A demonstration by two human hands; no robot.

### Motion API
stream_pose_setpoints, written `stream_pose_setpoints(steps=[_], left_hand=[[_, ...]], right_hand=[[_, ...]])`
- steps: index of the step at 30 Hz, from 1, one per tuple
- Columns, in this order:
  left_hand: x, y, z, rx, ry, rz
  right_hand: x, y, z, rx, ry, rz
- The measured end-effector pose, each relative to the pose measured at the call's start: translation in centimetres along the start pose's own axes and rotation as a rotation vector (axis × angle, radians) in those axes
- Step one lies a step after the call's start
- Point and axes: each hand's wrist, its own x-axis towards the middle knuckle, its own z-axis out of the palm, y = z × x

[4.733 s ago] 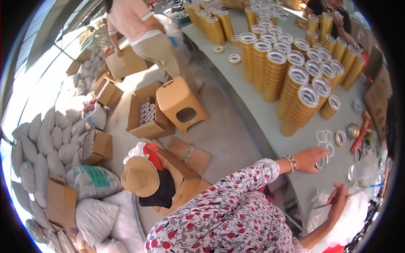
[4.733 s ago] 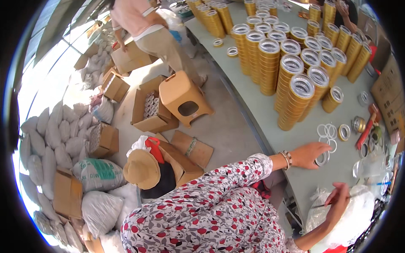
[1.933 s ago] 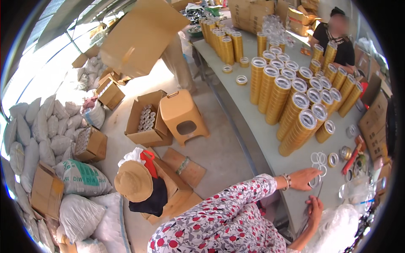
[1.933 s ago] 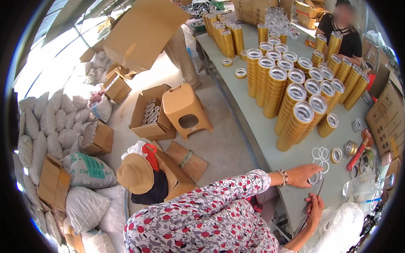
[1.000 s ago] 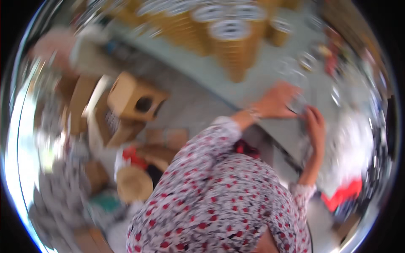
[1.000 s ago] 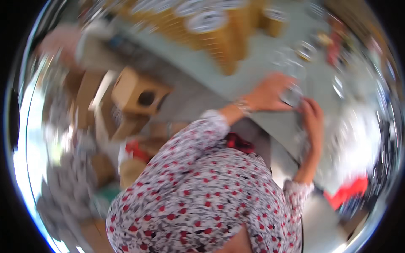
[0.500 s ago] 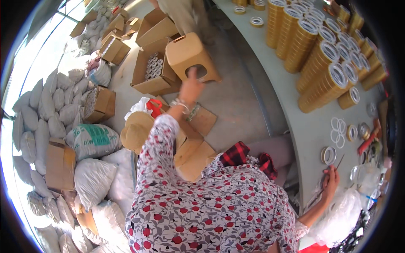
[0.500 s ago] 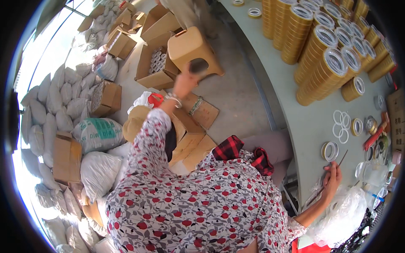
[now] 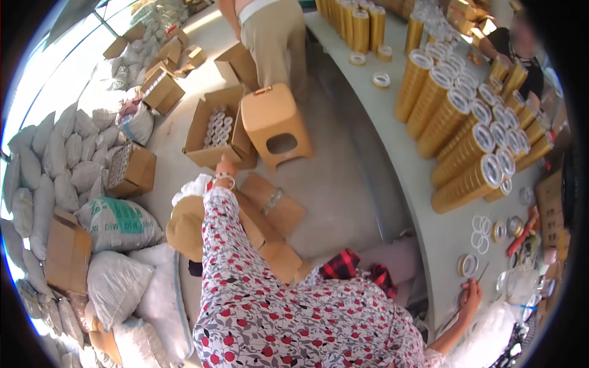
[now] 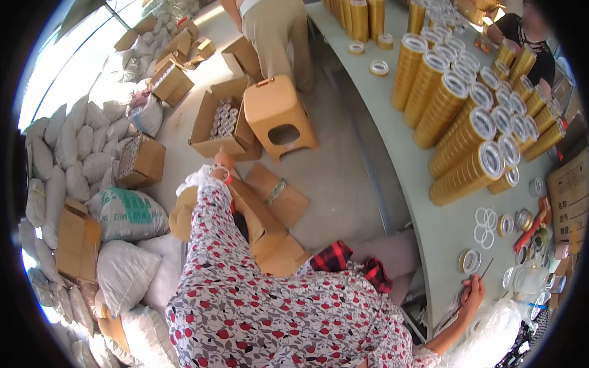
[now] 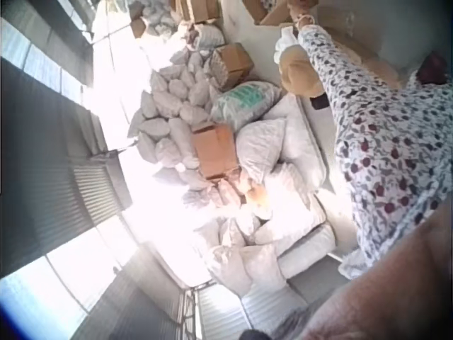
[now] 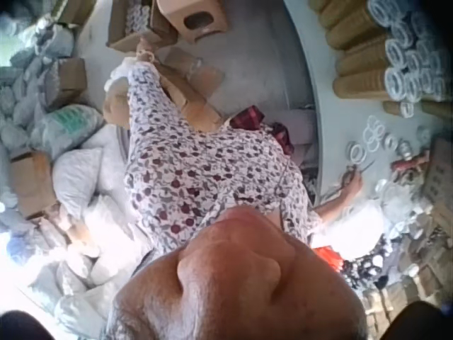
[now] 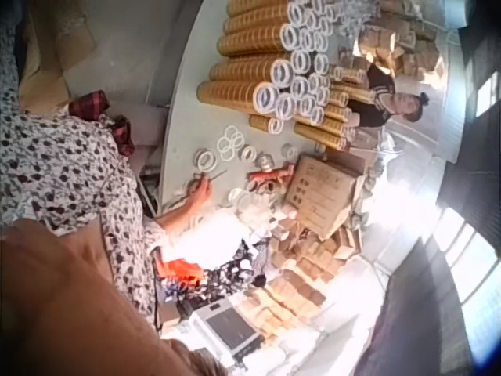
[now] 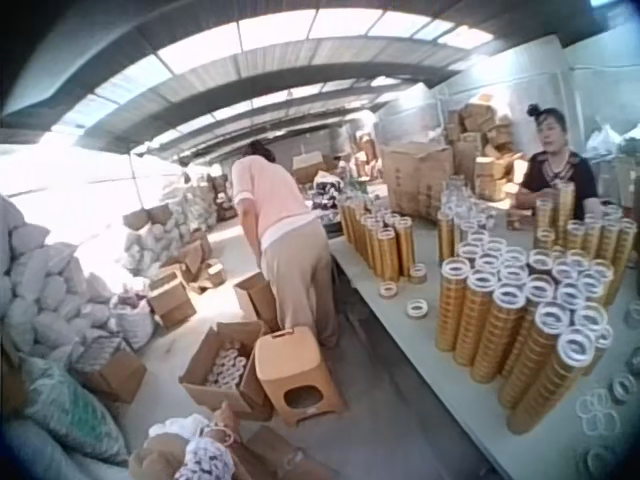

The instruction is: Applying adhesive or sealant to lids and assembling cylindrical containers at a manufacturing workstation.

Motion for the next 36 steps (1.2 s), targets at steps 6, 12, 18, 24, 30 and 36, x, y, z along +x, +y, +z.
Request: stream_pose_setpoints(steps=[6,12,18,24,30,36], left_hand=[[-1.3,1.2,1.1,-0.064,-0.072,-0.029],[-1.3,-0.3,1.9,-0.042,-0.006,-0.034],[-2.0,1.6,2.5,-0.049,0.169,0.042],[0.7,-1.8,-0.5,0.107,-0.170,0.012],[-0.4,3.4,-2.2,0.113,-0.445,0.089],[4.3,-8.8,-8.3,-0.344,0.866,-0.202]], right_hand=[[-0.6,-0.4,0.0,0.011,0.031,0.048],[-0.6,-0.8,0.3,0.035,0.004,0.046],[-1.7,-1.2,-0.4,0.064,0.011,0.037],[-0.2,-0.3,0.6,0.067,-0.017,0.076],[-1.7,-1.3,-0.8,0.043,0.049,0.067],[-1.1,-1.0,0.2,0.037,0.006,0.078]])
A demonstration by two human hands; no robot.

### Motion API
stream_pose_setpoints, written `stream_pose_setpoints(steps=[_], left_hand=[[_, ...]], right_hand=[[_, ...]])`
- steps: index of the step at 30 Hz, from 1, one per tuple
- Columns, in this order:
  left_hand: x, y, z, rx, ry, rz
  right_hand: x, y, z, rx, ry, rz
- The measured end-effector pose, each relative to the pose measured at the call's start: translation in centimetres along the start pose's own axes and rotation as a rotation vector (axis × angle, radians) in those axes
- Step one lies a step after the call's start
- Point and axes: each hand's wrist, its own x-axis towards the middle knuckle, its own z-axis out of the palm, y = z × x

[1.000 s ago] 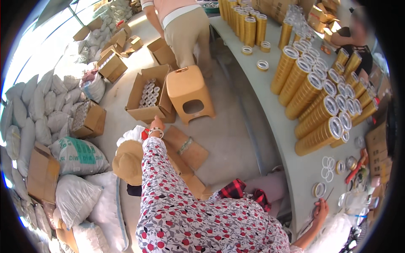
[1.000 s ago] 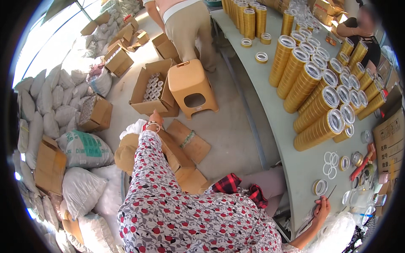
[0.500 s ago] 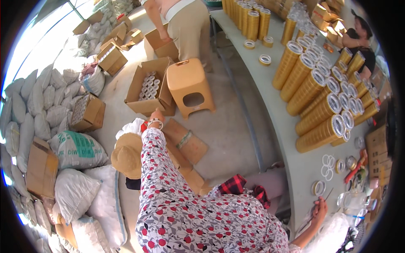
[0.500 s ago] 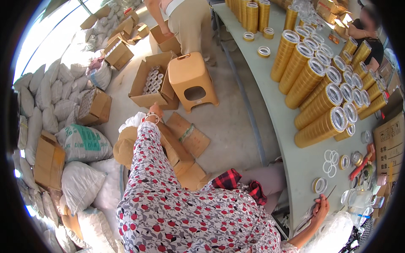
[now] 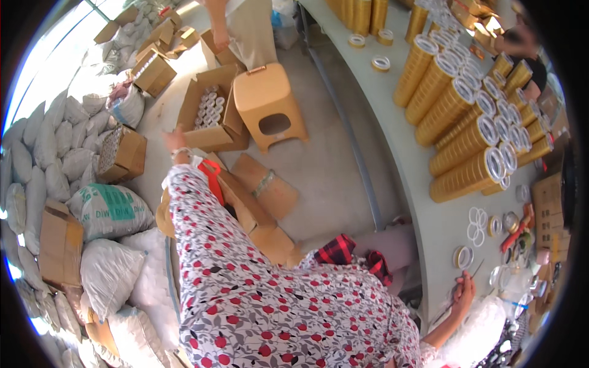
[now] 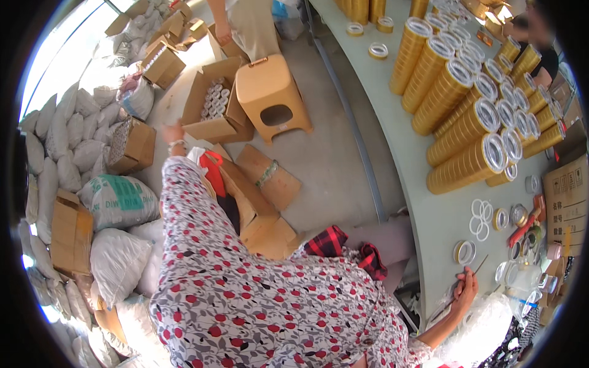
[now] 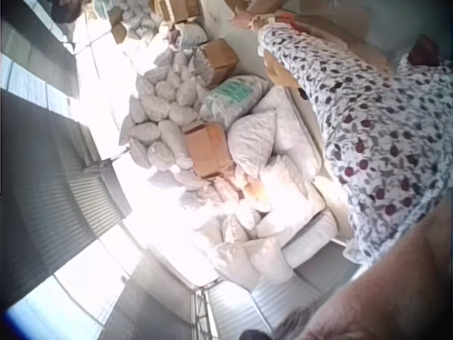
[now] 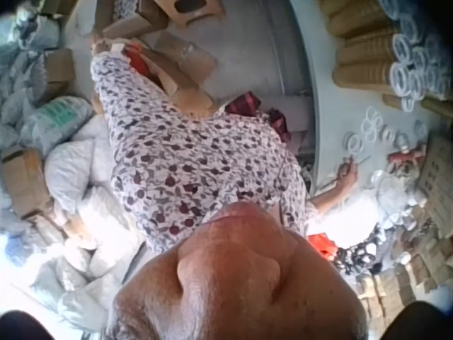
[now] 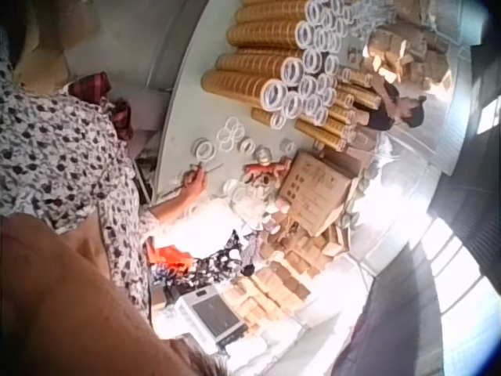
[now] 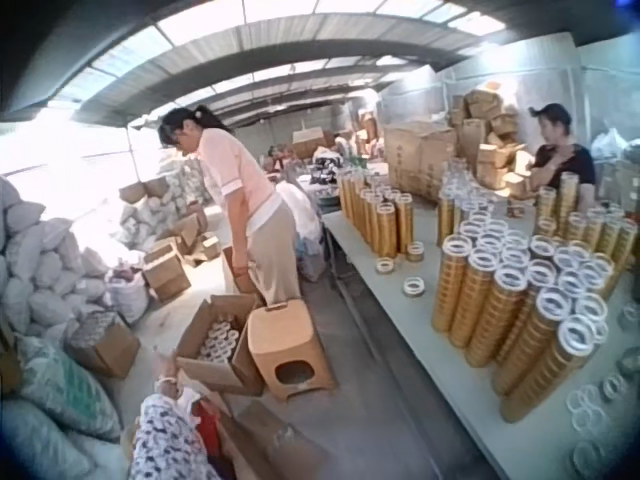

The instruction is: Applying adhesive or sealant to lids and assembling cylindrical containers at a manufacturing workstation.

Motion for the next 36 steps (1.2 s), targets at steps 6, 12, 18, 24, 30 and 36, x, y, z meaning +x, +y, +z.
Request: stream_pose_setpoints(steps=[6,12,18,24,30,36], left_hand=[[-3.5,1.7,-0.2,-0.367,-0.374,-0.226],[-17.9,4.6,2.5,-0.478,-0.845,-0.084],[-33.7,8.2,0.0,-0.451,-1.437,0.130],[-42.0,21.8,-11.0,-0.651,-1.473,0.627],[-45.3,35.2,-19.7,-0.946,-1.418,0.871],[-51.1,45.7,-23.9,-1.180,-1.437,1.156]], right_hand=[[-2.2,-0.9,-0.1,-0.012,0.044,-0.012],[-3.0,-1.6,1.0,-0.116,0.077,0.013],[-4.4,-6.1,5.9,-0.133,0.050,0.030],[-6.3,-9.0,7.8,-0.194,0.207,-0.046],[-5.6,-8.7,9.9,-0.483,0.097,-0.279],[-5.5,-9.3,10.5,-0.586,0.028,-0.285]])
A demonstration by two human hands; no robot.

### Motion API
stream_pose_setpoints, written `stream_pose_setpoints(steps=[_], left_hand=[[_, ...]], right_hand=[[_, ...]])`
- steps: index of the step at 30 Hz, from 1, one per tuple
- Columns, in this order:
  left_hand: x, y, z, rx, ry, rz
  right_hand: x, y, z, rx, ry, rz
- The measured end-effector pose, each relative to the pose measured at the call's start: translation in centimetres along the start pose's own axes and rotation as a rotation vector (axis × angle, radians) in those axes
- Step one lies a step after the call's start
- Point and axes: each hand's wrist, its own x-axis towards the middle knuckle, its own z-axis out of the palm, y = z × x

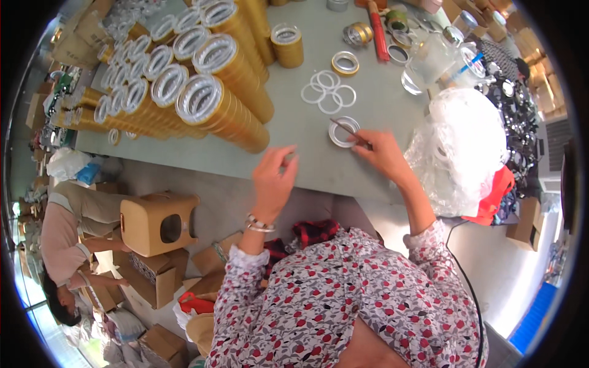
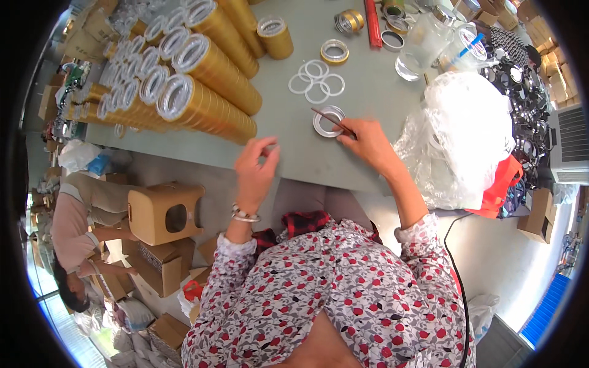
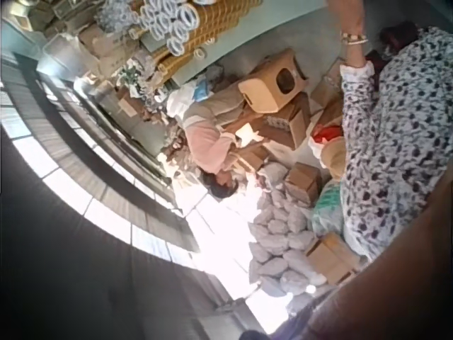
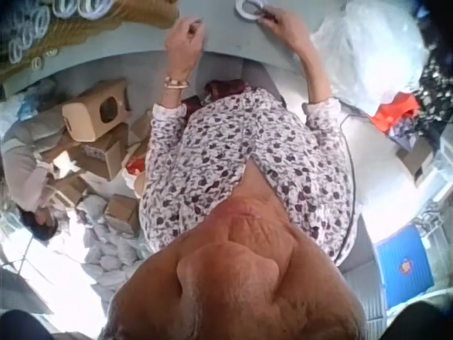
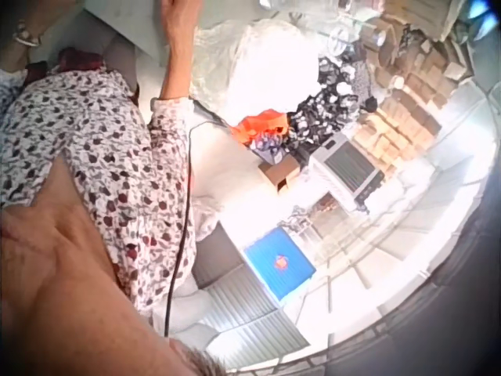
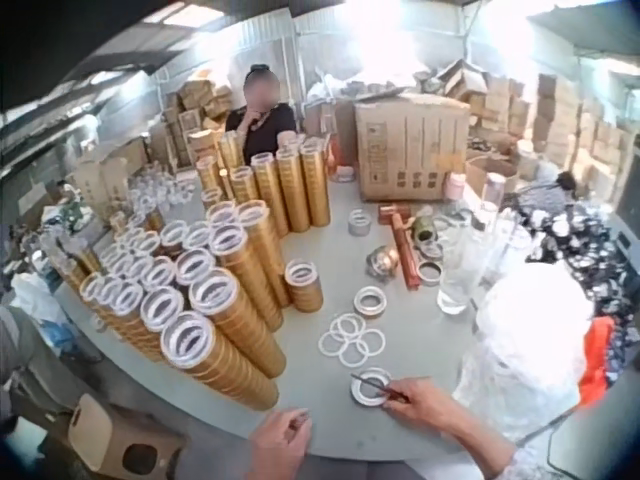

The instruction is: Applying adhesive or sealant to lids and assembling cylindrical containers at a manufacturing workstation.

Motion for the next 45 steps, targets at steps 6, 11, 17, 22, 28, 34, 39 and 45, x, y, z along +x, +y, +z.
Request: stream_pose_setpoints(steps=[6,11,17,22,28,34,39,45], left_hand=[[6.6,0.5,5.3,-0.090,-0.122,0.073],[7.9,2.0,7.2,-0.925,-0.288,-0.202],[7.6,1.2,7.1,-0.958,-0.319,-0.507],[8.4,2.4,6.5,-0.981,-0.251,-0.446],[7.2,-2.3,7.8,-0.750,-0.047,-0.399],[7.2,-1.8,8.3,-0.291,-0.091,-0.191],[7.2,-1.8,8.2,-0.270,-0.096,-0.175],[6.8,-1.3,8.2,-0.258,-0.095,-0.146]], right_hand=[[1.2,1.0,-2.1,0.355,0.066,0.097],[3.1,0.5,-4.3,0.982,-0.225,0.276],[3.9,-1.4,-2.1,0.584,0.046,0.098],[6.2,-1.6,-2.5,0.257,0.196,-0.017],[15.9,-5.0,-6.4,0.007,0.215,-0.100],[25.2,-9.0,-7.1,-0.267,0.322,-0.352],[28.9,-8.8,-5.6,-0.363,0.198,-0.304],[26.5,-7.9,-5.9,-0.020,0.179,-0.039]])
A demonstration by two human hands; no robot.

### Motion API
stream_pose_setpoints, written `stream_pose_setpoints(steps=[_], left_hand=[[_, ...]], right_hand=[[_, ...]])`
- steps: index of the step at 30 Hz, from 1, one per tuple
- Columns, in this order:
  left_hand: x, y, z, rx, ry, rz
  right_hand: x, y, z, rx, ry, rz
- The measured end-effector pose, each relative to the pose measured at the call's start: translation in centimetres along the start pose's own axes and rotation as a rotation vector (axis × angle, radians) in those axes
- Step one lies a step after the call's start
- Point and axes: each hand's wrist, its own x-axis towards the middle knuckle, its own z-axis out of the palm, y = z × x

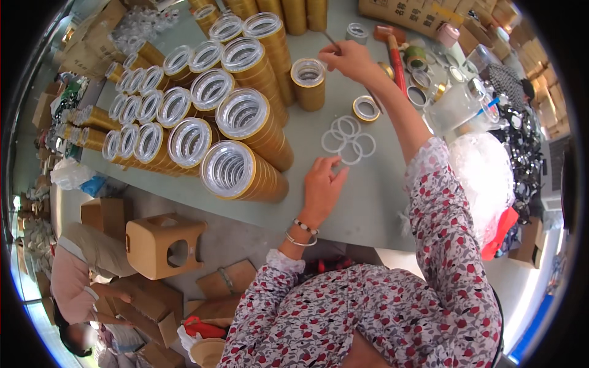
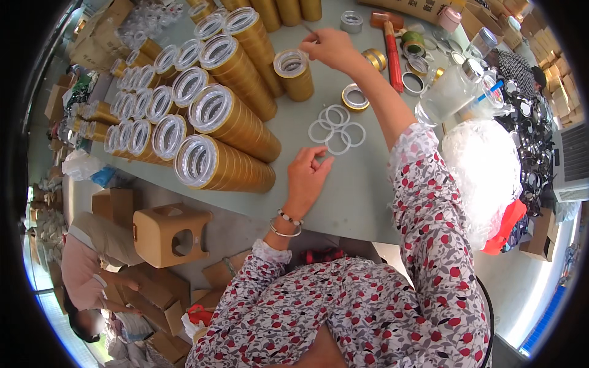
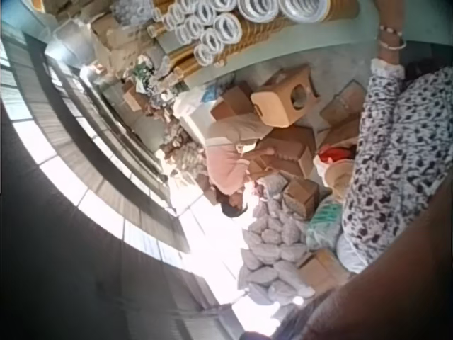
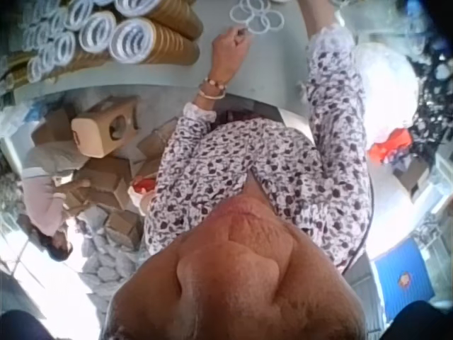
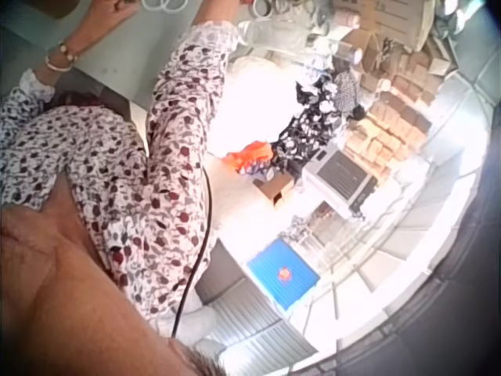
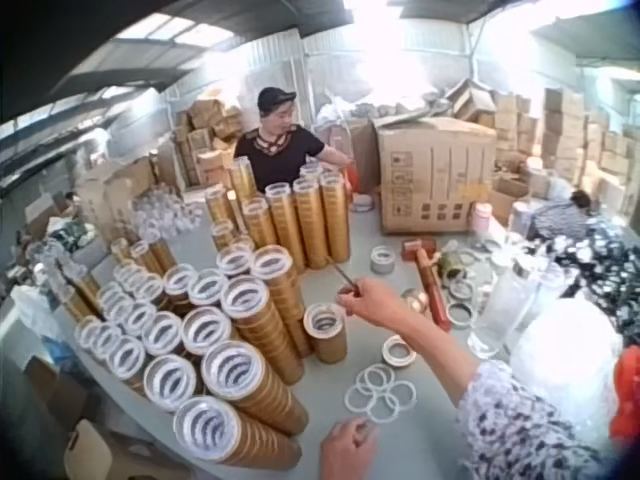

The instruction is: Applying adhesive or sealant to lids and assembling cylindrical containers at a manufacturing workstation.

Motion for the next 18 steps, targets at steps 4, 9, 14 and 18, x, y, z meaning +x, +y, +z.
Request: stream_pose_setpoints(steps=[4,9,14,18], left_hand=[[-0.1,0.3,-0.9,0.025,0.018,-0.028],[1.2,1.5,-1.3,0.013,0.076,0.035],[7.7,4.8,-1.6,0.350,0.289,0.389],[12.4,7.0,-1.2,0.502,0.353,0.491]], right_hand=[[-2.1,4.2,-2.2,0.018,0.115,-0.011],[-8.6,7.6,-1.8,-0.167,-0.030,-0.086],[-11.3,10.0,0.4,-0.230,-0.005,-0.146],[-11.5,11.2,0.2,-0.220,0.028,-0.054]])
